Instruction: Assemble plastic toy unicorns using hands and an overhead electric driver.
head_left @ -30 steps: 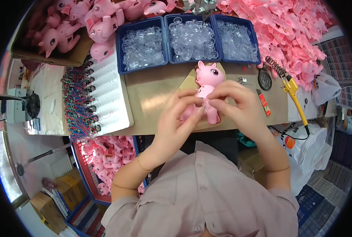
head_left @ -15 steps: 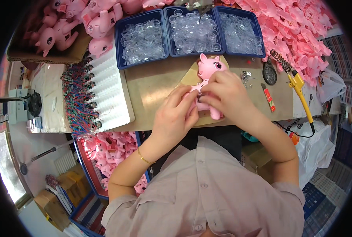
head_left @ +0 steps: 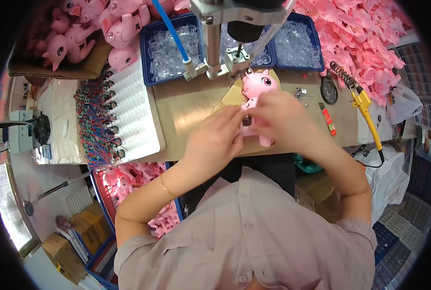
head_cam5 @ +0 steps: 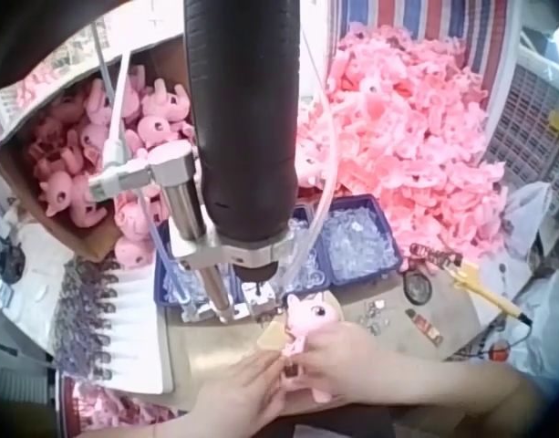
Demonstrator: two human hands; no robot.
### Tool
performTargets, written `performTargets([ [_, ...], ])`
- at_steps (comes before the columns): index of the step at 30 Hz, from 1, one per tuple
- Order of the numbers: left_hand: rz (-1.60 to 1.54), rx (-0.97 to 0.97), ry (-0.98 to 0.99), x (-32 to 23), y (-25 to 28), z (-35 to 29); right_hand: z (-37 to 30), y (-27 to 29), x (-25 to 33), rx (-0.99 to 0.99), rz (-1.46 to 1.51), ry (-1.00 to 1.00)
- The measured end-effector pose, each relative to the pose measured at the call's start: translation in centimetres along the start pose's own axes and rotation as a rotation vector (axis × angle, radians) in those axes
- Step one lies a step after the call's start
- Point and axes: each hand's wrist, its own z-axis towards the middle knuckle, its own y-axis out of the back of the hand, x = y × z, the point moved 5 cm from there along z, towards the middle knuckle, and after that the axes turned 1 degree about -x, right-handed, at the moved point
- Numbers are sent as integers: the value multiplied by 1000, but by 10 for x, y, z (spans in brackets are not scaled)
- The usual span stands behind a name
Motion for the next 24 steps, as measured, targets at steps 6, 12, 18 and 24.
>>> performTargets([
  [6, -40, 34, 87, -5, -5, 18, 19, 50, -127, -350, -243, -453],
  [12, -331, 50, 241, -1, 19, 22, 37, 24, -180, -32, -374, -576],
  [18, -2075, 36, 535, 14, 16, -20, 30, 38, -171, -368, -479, -399],
  [24, -2207, 46, 637, 15, -32, -53, 12, 53, -138, -661, -108, -461],
])
